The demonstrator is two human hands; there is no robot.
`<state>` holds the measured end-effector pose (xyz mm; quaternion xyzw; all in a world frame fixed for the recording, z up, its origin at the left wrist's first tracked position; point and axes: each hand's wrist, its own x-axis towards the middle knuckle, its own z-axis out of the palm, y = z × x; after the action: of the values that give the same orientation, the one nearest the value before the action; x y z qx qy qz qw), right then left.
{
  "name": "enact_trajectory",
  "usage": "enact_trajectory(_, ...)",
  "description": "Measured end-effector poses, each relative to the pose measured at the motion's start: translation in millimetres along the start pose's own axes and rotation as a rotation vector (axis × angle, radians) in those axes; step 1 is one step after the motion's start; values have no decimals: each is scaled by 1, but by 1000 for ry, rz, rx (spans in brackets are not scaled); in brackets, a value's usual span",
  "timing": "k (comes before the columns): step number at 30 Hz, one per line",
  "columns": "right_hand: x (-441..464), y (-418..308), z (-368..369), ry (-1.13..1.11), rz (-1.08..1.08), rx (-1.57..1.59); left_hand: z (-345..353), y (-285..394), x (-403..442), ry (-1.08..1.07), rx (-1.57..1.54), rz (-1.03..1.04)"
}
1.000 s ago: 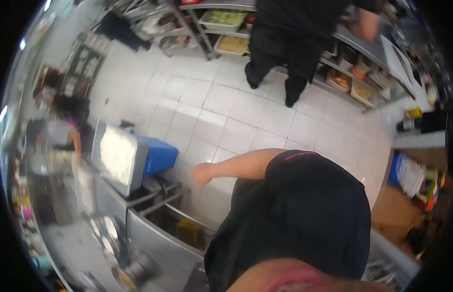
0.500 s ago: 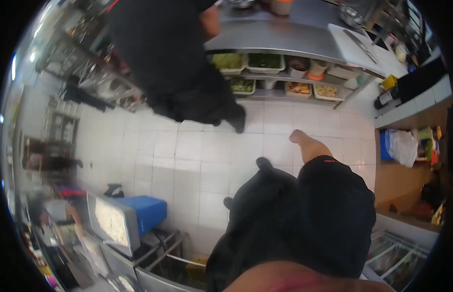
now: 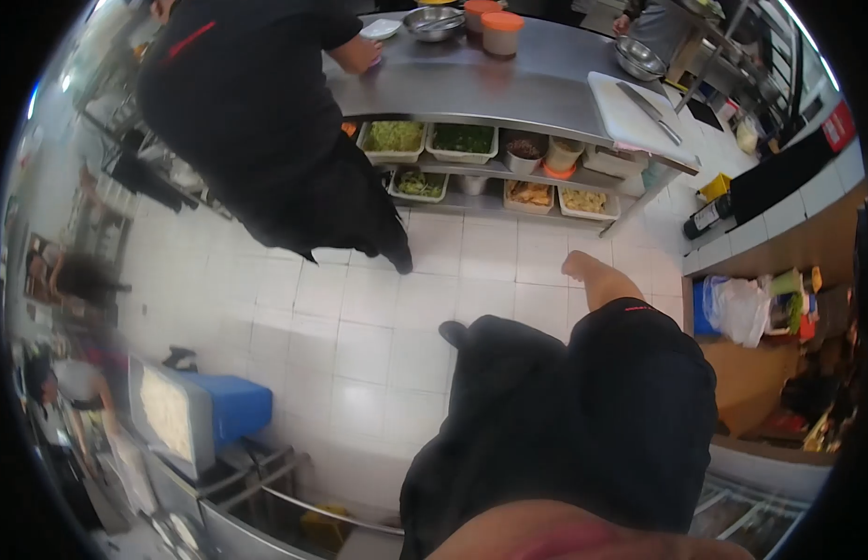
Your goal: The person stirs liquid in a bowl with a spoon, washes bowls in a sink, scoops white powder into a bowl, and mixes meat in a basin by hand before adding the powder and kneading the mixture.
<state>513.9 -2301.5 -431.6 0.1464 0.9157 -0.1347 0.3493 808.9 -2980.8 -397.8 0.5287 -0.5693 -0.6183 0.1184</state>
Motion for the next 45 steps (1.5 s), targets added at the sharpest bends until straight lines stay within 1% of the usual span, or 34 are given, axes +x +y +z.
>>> enact_trajectory(1, -5, 10, 0, -8, -13, -21, -19, -4, -5, 48, -46, 3)
enact_trajectory(3, -2, 33, -1, -95, 42, 18, -63, -17, -18, 154, -141, 1)
enact_trajectory(5, 28, 73, 17, -153, 23, 29, -112, -32, -40, 278, -222, 4)
enact_trajectory(6, 42, 81, 20, -185, 14, 60, -139, -42, -55, 347, -269, 13)
enact_trajectory(7, 38, 81, 18, -182, 27, 78, -167, -50, -69, 418, -318, 20)
enact_trajectory(10, 31, 86, 2, -191, -45, 65, -244, -78, -123, 645, -492, 67)
enact_trajectory(14, 47, 107, -21, -184, -69, -35, -329, -105, -216, 973, -747, 214)
enact_trajectory(16, 78, 133, -32, -264, -105, -74, -357, -116, -270, 1130, -844, 310)
enact_trajectory(17, 76, 131, -53, -259, -129, -114, -367, -123, -297, 1198, -890, 358)
enact_trajectory(18, 68, 133, -69, -279, -198, -142, -376, -130, -323, 1257, -934, 407)
enact_trajectory(19, 67, 130, -83, -292, -266, -163, -378, -135, -346, 1299, -980, 452)
enact_trajectory(20, 71, 125, -93, -286, -282, -199, -382, -139, -369, 1326, -1031, 503)
enact_trajectory(22, 74, 109, -96, -309, 13, 129, -375, -147, -396, 1333, -1118, 595)
enact_trajectory(23, 71, 88, -99, -359, -9, 113, -371, -148, -405, 1298, -1164, 627)
enact_trajectory(24, 66, 66, -95, -419, -23, 93, -353, -141, -409, 1292, -1197, 651)
enact_trajectory(26, 81, 23, -61, -535, -58, 53, -324, -146, -413, 1104, -1216, 635)
enact_trajectory(28, 95, -36, -19, -702, -152, -27, -275, -176, -414, 792, -1341, 563)
enact_trajectory(30, 101, -105, 15, -781, -294, -73, -197, -208, -398, 774, -1254, 496)
enact_trajectory(32, 109, -184, 30, -856, -456, 58, -101, -233, -374, 843, -1372, 246)
enact_trajectory(33, 108, -233, 26, -897, -500, 203, -52, -248, -357, 886, -1314, 101)
enact_trajectory(34, 107, -286, 6, -935, -546, 347, -5, -254, -338, 931, -1310, -77)
enact_trajectory(35, 119, -339, -22, -1004, -639, 460, 35, -255, -315, 971, -1305, -258)
enact_trajectory(36, 127, -398, -49, -1082, -735, 564, 63, -280, -298, 721, -859, -130)
enact_trajectory(38, 141, -519, -128, -909, -936, 521, 120, -287, -219, 517, -438, 10)
enact_trajectory(39, 171, -583, -159, -819, -1029, 518, 145, -273, -166, 494, -350, 5)
enact_trajectory(40, 187, -639, -203, -706, -1233, 562, 154, -255, -133, 466, -238, -25)
enact_trajectory(41, 201, -692, -242, -483, -1219, 594, 164, -236, -103, 435, -130, -63)
enact_trajectory(42, 253, -738, -262, -243, -1387, 816, 176, -207, -64, 480, -517, -265)
enact_trajectory(43, 272, -789, -291, 121, -1275, 681, 190, -174, -25, 615, -913, -452)
enact_trajectory(44, 319, -831, -313, 208, -1310, 672, 198, -163, 44, 631, -815, -473)
enact_trajectory(45, 349, -861, -318, 652, -1171, 366, 203, -143, 112, 542, -585, -429)
